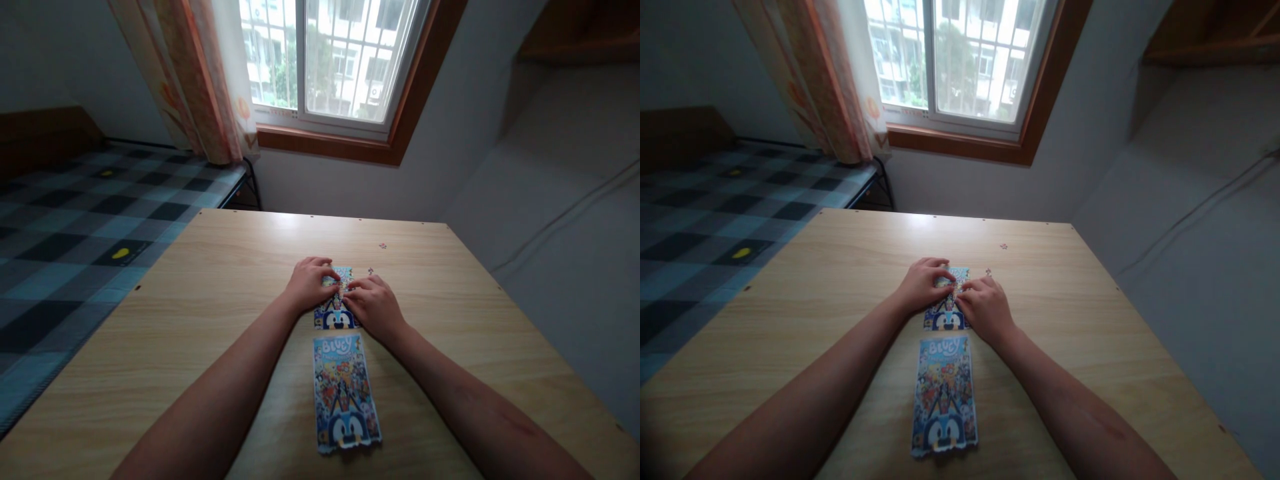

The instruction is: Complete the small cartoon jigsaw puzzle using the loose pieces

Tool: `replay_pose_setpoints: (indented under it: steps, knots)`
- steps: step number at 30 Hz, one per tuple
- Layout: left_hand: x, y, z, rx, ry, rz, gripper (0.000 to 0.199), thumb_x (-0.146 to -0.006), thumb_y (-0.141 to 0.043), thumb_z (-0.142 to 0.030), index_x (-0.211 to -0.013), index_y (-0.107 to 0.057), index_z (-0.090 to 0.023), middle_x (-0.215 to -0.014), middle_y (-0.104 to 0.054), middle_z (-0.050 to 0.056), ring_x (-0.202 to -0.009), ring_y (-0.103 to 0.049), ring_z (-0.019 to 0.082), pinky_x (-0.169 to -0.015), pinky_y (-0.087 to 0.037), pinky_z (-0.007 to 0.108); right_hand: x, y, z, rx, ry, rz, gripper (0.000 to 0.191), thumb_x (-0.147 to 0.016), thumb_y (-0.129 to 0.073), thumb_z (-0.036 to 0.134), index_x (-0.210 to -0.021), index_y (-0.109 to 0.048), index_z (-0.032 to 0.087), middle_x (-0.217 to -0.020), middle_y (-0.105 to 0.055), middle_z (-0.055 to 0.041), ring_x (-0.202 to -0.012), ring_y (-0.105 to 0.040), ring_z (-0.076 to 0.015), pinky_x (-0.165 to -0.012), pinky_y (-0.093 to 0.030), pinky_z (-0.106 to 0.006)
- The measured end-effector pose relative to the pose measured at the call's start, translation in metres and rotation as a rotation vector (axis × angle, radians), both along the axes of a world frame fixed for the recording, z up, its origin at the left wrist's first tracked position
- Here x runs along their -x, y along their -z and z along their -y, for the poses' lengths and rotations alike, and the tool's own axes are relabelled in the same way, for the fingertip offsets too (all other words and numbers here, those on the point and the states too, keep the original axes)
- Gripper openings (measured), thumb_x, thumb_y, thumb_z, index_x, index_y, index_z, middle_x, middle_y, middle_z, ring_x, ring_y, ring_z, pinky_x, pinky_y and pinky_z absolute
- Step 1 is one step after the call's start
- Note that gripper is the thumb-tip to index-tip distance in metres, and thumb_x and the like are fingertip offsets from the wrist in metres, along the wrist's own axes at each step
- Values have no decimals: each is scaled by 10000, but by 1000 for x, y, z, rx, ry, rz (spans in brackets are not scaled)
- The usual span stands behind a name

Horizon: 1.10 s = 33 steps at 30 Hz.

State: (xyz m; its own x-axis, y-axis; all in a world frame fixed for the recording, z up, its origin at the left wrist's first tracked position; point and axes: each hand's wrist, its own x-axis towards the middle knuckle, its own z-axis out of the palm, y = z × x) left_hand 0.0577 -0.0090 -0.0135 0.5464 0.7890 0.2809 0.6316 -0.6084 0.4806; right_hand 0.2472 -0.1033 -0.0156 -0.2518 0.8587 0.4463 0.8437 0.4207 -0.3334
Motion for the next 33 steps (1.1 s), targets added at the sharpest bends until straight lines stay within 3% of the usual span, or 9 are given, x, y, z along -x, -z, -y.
replay_pose_setpoints:
  steps: [6, 10, 14, 20, 25, 28, 33]
  knots:
    - [1, -3, 1, -15, 5, -36, 205, -765, -748, -392, -947, -814, -324, -1289, -685, 40, -1234, -574, 292, -1107, -398, 488, -5, -3, 1, -40, 33, -27, 188, -954, -621, 311, -914, -798, 258, -1152, -726, -66, -1080, -579, -269, -1013, -428, -483]
    - [1, -4, 1, -17, 17, -50, 232, -786, -734, -394, -992, -805, -314, -1304, -679, 55, -1238, -578, 294, -1102, -402, 489, -22, 1, -7, -138, 191, -213, 231, -970, -556, 286, -1050, -768, 237, -1151, -718, -80, -1107, -591, -255, -1011, -434, -452]
    - [1, -5, 1, -29, 8, -64, 379, -826, -697, -432, -1174, -739, -287, -1338, -662, 67, -1261, -568, 293, -1106, -404, 491, -39, 14, -21, -180, 298, -367, 296, -948, -529, 315, -1120, -738, 196, -1172, -714, -110, -1151, -599, -265, -1058, -432, -468]
    - [-1, -2, 5, -60, -12, -136, 580, -865, -642, -535, -1369, -605, -251, -1445, -578, 110, -1334, -511, 316, -1136, -379, 499, -46, 35, -35, -20, 432, -388, 531, -884, -490, 322, -1333, -621, 70, -1384, -612, -187, -1359, -488, -300, -1191, -344, -486]
    - [-2, 4, 6, -71, -9, -170, 696, -806, -688, -580, -1413, -555, -266, -1493, -532, 119, -1385, -464, 340, -1168, -342, 522, -45, 37, -36, 81, 470, -291, 596, -875, -441, 264, -1436, -531, 83, -1475, -548, -151, -1437, -413, -289, -1226, -301, -465]
    - [-1, 5, 1, -20, -31, -20, 570, -883, -601, -527, -1377, -586, -243, -1460, -567, 117, -1367, -491, 321, -1160, -361, 513, -45, 36, -35, 110, 482, -247, 616, -877, -434, 259, -1472, -491, 110, -1502, -526, -128, -1455, -390, -287, -1221, -308, -466]
    - [5, 7, -12, 85, -175, 453, 447, -982, -394, -445, -1220, -678, -194, -1268, -686, 114, -1216, -608, 272, -1089, -450, 455, -44, 35, -34, 180, 496, -95, 640, -898, -395, 219, -1528, -416, 110, -1525, -503, -130, -1455, -389, -281, -1207, -323, -458]
